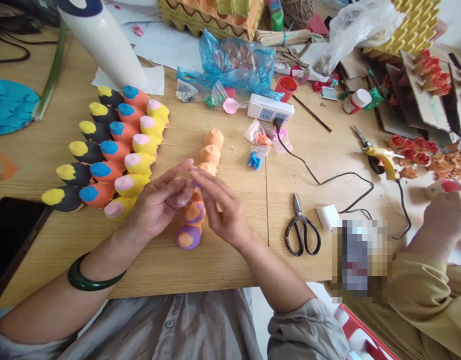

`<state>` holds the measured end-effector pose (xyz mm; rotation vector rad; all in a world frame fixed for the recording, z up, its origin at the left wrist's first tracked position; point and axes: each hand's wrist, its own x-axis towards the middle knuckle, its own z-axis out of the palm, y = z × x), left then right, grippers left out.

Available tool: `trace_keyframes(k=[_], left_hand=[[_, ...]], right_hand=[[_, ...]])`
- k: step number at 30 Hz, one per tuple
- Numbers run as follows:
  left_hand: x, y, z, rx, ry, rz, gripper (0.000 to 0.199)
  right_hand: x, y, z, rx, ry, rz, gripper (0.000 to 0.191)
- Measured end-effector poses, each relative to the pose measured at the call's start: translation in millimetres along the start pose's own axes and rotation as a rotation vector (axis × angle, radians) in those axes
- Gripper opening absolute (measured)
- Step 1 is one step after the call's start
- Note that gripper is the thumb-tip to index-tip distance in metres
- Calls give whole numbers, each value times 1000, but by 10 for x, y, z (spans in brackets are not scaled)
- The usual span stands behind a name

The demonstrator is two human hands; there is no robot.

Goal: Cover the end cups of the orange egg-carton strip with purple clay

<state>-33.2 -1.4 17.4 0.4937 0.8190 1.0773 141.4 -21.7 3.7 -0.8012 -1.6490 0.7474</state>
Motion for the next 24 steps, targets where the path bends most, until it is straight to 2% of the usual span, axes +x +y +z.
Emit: trace_keyframes(k=[3,5,7,10,12,15,17,20,24], left_hand=[[19,34,15,-66,-7,-49,27],[20,42,31,-99,10,-93,23],[11,37,43,-133,5,-145,22],[-8,29,43,-171,-46,-191,20],[-13,40,34,-171,-80,-188,20],[2,74,12,-160,-93,-151,31],[23,85,-16,-140,-56,-137,32],[57,67,-64,-96,48,-142,25],[75,33,-73,-94,136,-106,21]], right_hand=[[26,-12,-45,75,238,138,42],[28,-24,-53,80,285,157,42],[19,-30,-23,74,226,98,47],[-2,-14,58,47,-29,-56,57],[-9,4,84,39,-103,-62,57],[-7,13,42,87,96,74,48],[-2,5,-9,106,208,149,44],[-8,-10,-46,57,193,197,44],[-42,-21,-12,-51,107,121,45]])
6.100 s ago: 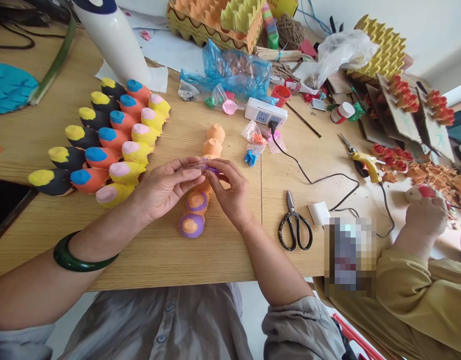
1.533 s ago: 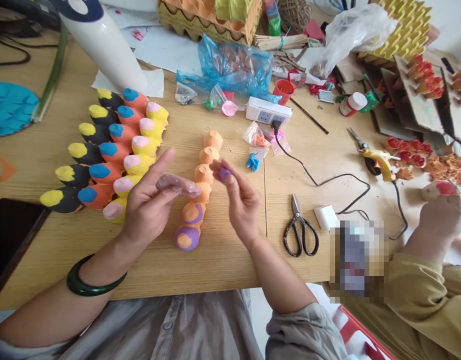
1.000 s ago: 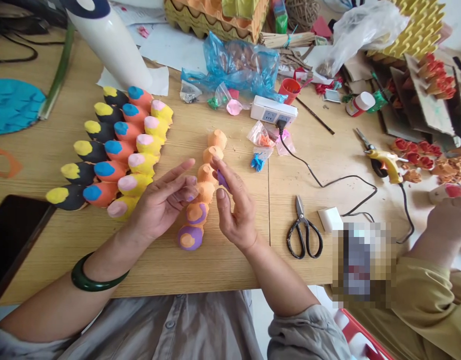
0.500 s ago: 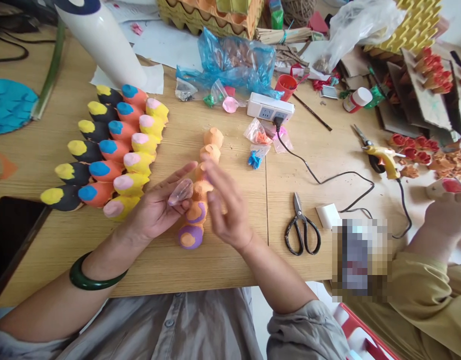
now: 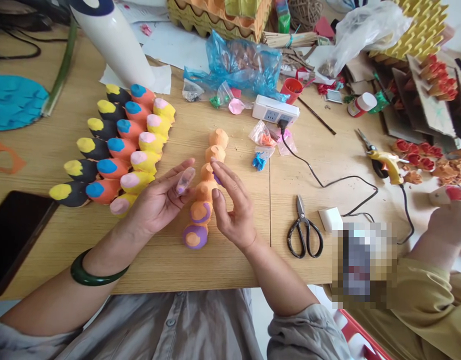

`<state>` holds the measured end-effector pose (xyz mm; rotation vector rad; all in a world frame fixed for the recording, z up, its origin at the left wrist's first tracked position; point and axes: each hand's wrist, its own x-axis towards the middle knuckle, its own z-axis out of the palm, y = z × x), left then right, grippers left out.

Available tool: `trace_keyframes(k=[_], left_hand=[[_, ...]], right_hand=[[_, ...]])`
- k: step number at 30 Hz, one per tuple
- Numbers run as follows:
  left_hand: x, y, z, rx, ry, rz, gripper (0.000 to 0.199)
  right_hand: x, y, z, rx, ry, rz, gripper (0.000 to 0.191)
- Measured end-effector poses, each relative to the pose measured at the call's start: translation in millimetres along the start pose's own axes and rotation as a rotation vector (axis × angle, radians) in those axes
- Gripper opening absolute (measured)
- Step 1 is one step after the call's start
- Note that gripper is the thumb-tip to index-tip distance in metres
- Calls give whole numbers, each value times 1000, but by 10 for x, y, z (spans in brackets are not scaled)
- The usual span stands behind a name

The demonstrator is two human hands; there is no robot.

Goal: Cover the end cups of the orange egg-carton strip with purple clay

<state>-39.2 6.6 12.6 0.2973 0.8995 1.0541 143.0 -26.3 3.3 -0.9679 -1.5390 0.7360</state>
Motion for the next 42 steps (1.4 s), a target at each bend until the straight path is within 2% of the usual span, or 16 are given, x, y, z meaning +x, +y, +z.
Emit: trace_keyframes(k=[7,13,18,19,22,23,24,26,28,31,33,35,38,40,42], left_hand=[[-18,-14,44,-24,23,46,22],[-45,-51,48,-3,7,107,17],[-97,-73,85,52,-21,183,20],[-104,-74,93,61,-27,195,20],[-120,-81,108,61,-39,204,23],[-124,-86,111,68,-41,200,24],[-128,-92,113,79,-45,199,24],[-134,-103,114,97,-60,207,25],[-139,-109,114,108,-68,227,26],[-137,-106,114,120,-59,256,27],[-132,-105,118,124,-48,283,27],[-133,-108,128,132,-26,306,27],[-155,-116,152,152,-9,343,26],[-174,-119,160,155,-24,354,30],[-183,-121,157,156,-34,350,39]], right_hand=[[-25,-40,10,-212,-24,-235,58],[-2,8,55,-173,-11,-247,60],[-3,75,116,-209,-258,-212,60],[-10,81,112,-197,-237,-205,59],[-34,88,84,-188,-20,-203,61],[-37,92,79,-199,17,-193,61],[-36,99,78,-212,13,-177,61],[-17,124,84,-214,-99,-190,60],[15,151,77,-179,-106,-197,58],[52,163,27,-127,95,-130,54],[55,148,-7,-118,185,-102,52],[43,127,-17,-154,188,-132,53],[18,114,14,-216,101,-189,57],[9,121,45,-211,67,-175,55],[7,124,71,-157,94,-102,46]])
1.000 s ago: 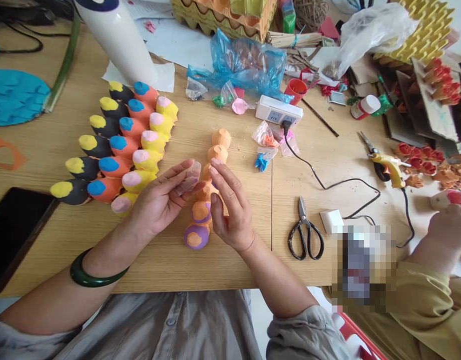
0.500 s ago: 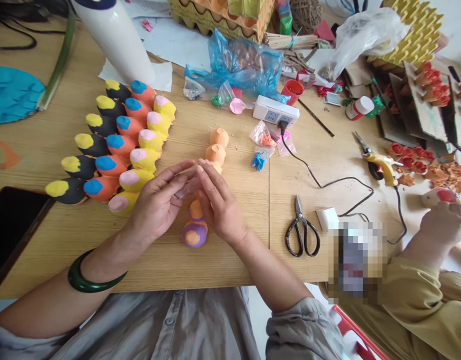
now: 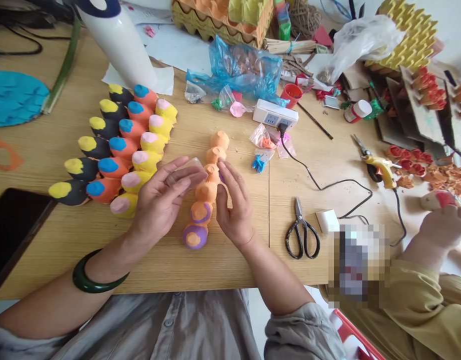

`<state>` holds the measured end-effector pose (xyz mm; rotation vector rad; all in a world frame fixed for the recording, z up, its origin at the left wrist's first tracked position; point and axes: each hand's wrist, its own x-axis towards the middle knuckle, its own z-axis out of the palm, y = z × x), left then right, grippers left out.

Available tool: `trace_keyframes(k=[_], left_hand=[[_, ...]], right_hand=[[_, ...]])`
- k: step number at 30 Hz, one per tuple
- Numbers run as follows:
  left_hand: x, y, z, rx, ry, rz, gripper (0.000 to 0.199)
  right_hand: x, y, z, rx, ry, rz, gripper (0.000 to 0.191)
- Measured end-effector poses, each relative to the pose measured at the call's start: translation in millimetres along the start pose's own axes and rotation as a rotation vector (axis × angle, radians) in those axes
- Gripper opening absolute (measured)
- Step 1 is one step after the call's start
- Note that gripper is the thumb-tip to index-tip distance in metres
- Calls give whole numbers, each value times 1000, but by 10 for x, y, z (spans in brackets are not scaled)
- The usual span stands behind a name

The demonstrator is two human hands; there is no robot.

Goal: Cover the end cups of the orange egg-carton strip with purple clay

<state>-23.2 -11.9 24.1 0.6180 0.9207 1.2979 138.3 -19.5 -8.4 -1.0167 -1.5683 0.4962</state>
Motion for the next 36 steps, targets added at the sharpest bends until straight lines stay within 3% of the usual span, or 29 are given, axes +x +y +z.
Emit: trace_keyframes(k=[2,5,16,30,33,36], left_hand=[[5,-8,-13,4,1,-9,50],[25,-32,-32,9,17,-9,55],[-47,-5,14,69,32,-8,46],[23,-128,-52,44,-3,56,40],[26,-137,-61,67,-11,69,37],[5,-128,-60,117,-20,105,38]], right_hand=[[3,-18,17,84,18,143,35],[18,-81,39,223,-56,360,25],[65,-169,47,538,-128,736,37],[107,-210,19,575,-99,753,31],[86,-206,8,490,-21,649,27],[53,-179,-8,290,26,387,30]])
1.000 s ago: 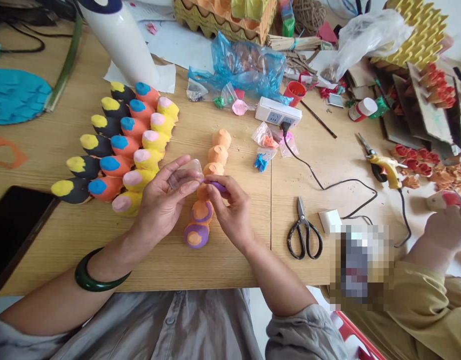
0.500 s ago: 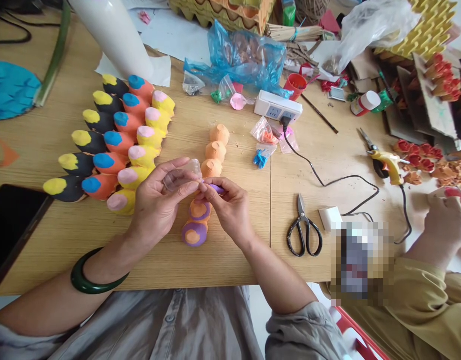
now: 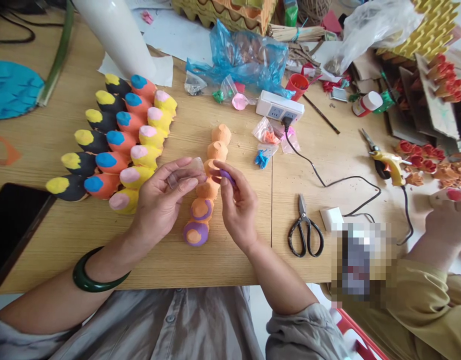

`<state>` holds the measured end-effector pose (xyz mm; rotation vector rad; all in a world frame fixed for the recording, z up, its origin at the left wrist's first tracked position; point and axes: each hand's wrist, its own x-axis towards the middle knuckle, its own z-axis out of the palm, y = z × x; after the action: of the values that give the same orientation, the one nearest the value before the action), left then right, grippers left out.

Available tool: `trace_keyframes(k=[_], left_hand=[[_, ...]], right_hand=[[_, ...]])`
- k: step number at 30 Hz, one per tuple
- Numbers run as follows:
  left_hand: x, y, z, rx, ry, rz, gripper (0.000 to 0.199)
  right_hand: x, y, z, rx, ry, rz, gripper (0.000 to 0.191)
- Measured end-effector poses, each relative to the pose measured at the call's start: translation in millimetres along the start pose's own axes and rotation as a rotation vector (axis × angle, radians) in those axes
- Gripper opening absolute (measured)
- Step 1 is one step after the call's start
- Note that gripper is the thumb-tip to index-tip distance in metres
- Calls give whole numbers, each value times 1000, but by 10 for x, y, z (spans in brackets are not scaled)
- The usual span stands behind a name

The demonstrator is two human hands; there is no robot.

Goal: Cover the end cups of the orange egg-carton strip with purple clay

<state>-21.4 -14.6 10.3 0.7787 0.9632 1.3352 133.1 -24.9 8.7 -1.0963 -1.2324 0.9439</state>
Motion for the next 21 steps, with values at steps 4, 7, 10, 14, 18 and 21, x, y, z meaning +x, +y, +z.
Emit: trace_keyframes(k=[4,7,10,14,18,21], left_hand=[[-29,26,1,114,-31,95,58],[-24,31,-12,156,-64,65,75],[-8,21,-31,101,-66,4,76],[6,16,-54,67,-101,-23,76],[24,51,-61,-90,-128,-121,68],[40,84,-66,-171,-127,-207,51]], right_hand=[[32,80,-52,-292,-224,-451,50],[81,112,-102,-335,-262,-455,49],[104,113,-137,-291,-52,-431,50],[97,140,-144,-337,-287,-448,54],[76,157,-149,-307,-112,-411,53],[69,167,-134,-319,-210,-399,56]])
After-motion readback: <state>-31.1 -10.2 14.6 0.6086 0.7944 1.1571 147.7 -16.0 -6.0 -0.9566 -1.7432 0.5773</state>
